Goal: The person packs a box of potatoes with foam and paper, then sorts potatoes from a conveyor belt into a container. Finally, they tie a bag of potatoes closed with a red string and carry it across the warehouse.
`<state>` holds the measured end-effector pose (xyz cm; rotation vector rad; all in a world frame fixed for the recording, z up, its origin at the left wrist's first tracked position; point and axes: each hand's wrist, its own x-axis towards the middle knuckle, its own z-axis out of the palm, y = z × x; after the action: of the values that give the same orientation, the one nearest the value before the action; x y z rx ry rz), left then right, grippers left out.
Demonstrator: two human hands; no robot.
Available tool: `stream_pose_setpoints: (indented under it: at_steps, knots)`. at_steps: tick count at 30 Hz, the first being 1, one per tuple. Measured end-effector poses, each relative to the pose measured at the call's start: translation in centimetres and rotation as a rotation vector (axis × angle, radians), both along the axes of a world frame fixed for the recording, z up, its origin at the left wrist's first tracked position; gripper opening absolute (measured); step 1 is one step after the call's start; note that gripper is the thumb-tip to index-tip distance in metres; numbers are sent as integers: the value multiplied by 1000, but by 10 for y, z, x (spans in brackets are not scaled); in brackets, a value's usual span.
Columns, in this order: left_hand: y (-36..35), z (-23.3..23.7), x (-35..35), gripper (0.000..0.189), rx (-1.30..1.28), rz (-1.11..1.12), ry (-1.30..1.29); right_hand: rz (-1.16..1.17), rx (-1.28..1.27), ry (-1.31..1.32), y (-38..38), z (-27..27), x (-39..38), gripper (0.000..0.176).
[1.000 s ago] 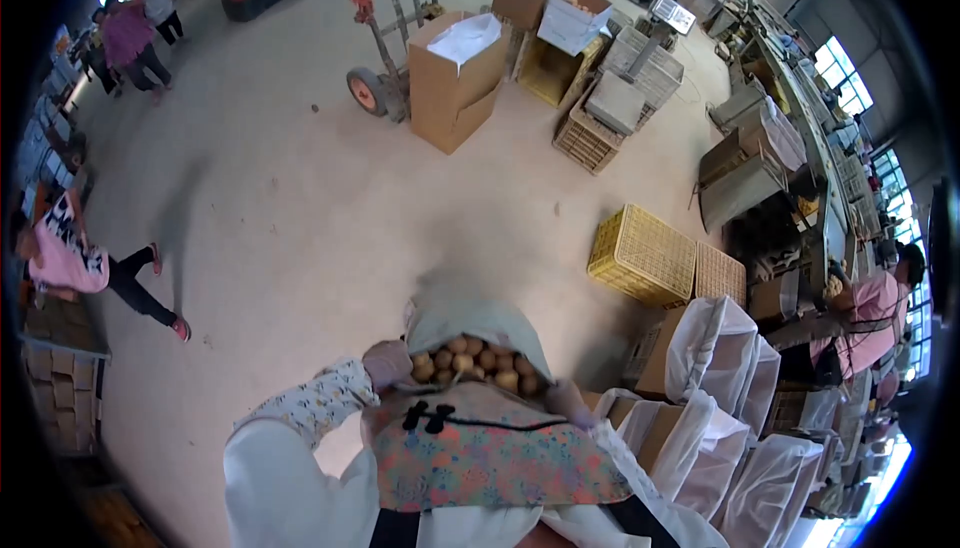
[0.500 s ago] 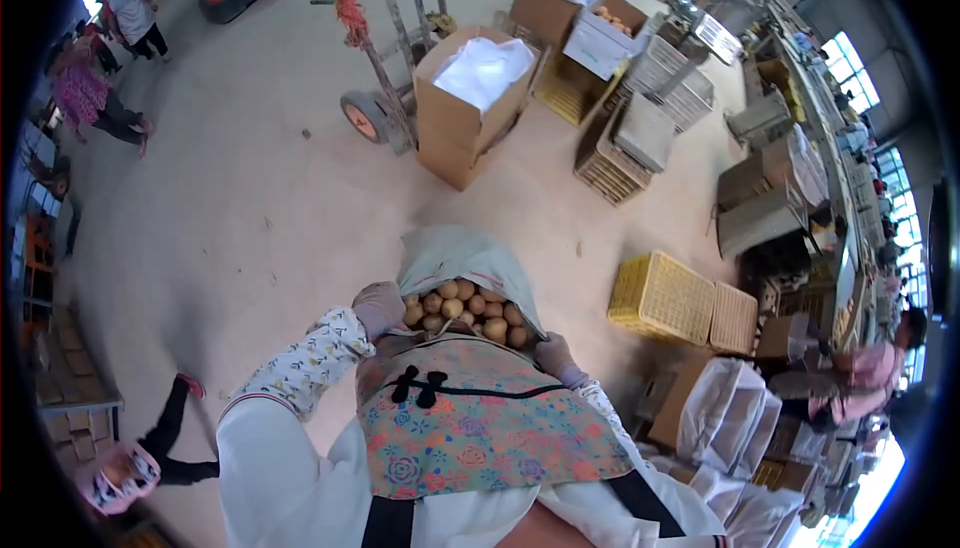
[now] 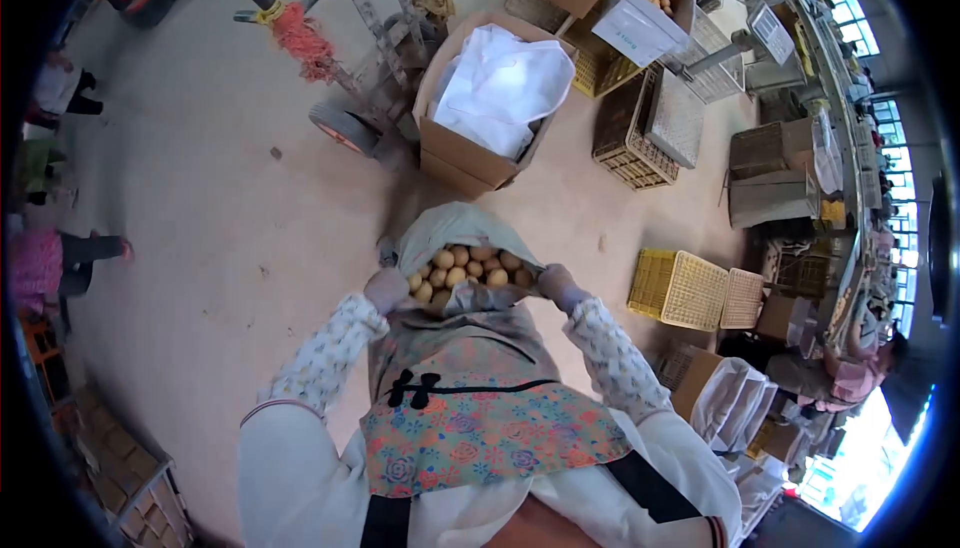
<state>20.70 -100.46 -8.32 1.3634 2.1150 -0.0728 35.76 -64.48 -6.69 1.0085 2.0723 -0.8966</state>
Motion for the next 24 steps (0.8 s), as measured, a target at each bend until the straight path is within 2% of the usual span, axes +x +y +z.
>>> stream_pose_setpoints:
  at_steps: [2,4,5,6,7,8,9,10,12,13,14,16,18,19,20,21,22,23,24]
  knots:
    - [20,-72,-58,35,20,-22,-23,244,135,-126,-1,-32,-53,28]
    - [36,-157,-104,38,13,-104,-6,279,256,-119,2,-128,-74,31]
    - [42,-184,-122,40,97,-91,41,285,258,-46,10,-143,-90,34]
    - [58,-185,-147,38,56,154,-168,645,180,-233,13,-115,-120,42]
    - [74,-130,-163,30,-85,101,-226,-35,-107,-66,56,-203,-62,61]
    - [90,-75,-178,27,-226,43,-282,260,113,-229,27,-85,-133,60]
    - [93,-110,-191,25,-167,9,-185,69,148,-164,34,-99,-138,58]
    - [87,-143,-184,25,-128,-34,-118,66,138,-175,37,-93,-150,49]
    - [100,-144,-193,29,-321,11,-281,30,100,-218,38,-80,-158,29]
    - [100,-133,-200,30,-329,87,-306,146,113,-173,43,-80,-156,26]
    - [99,-122,-207,30,-335,164,-329,63,70,-128,47,-83,-153,25]
    - [105,-80,-215,32,-335,502,-487,-114,-9,-31,54,-91,-149,25]
    - [107,-32,-214,34,-205,974,-663,-276,-143,77,58,-108,-139,29]
    - [101,-31,-213,38,-210,973,-593,-298,-256,79,61,-94,-142,33]
    - [101,-31,-210,42,-205,967,-524,-415,-341,177,62,-93,-134,36]
    - [114,-5,-197,46,-99,871,-322,-331,-361,244,69,-97,-127,35]
    - [129,22,-178,52,15,776,-128,-395,-543,263,79,-76,-122,34]
    - [132,5,-152,52,128,688,187,-545,-592,309,89,-37,-114,36]
    - [146,-12,-133,57,248,587,497,-633,-703,452,98,-49,-82,39]
